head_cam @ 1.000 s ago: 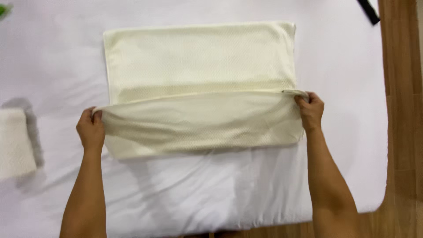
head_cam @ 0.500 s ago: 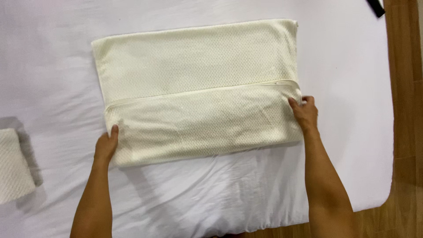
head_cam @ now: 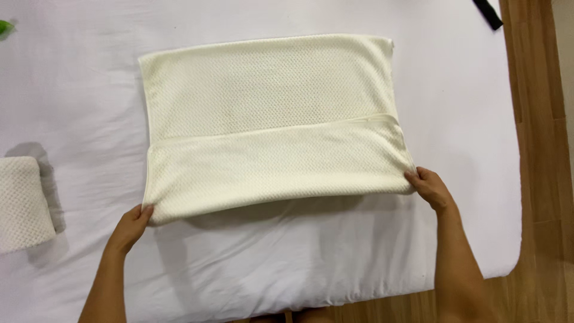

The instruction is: The person unfolds a white textured towel on a bed, smooths it out, and folds it into a compact roll. The person then carries the rolled towel to the bathroom and places it on the sink counter.

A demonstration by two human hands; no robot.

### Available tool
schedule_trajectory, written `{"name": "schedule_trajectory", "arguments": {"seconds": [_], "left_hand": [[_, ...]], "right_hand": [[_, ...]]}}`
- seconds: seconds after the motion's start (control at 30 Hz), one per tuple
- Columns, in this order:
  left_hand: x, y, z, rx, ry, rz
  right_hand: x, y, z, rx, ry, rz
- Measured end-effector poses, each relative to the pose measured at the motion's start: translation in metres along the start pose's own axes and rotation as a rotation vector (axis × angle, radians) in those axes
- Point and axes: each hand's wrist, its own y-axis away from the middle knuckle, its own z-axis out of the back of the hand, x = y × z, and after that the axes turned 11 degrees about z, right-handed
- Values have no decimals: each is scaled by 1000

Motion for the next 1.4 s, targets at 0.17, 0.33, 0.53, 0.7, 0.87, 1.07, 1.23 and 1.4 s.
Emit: {"name": "schedule_trajectory", "arguments": {"seconds": [0.17, 0.33, 0.53, 0.7, 0.87, 1.07, 1.23, 1.4], "left_hand": [[47, 26, 2, 72, -198, 123], [98, 46, -23, 164, -239, 161], [54, 33, -33, 113, -261, -157], [-13, 17, -64, -589, -596, -715], [-53, 18, -111, -674, -917, -795], [-53, 26, -62, -165, -811, -347], [-56, 29, -7, -160, -515, -375], [-105, 22, -9, -344, -631, -423]], "right_hand": [[-41, 32, 10, 177, 124, -123], [-86, 70, -12, 359, 128, -248], [-46, 30, -28, 204, 732, -115], [23, 11, -68, -206, 759, 593], [62, 21, -106, -20, 871, 547], [76, 35, -69, 183, 823, 274], [94, 26, -32, 159, 740, 331], [123, -17, -42, 23, 876, 430]]}}
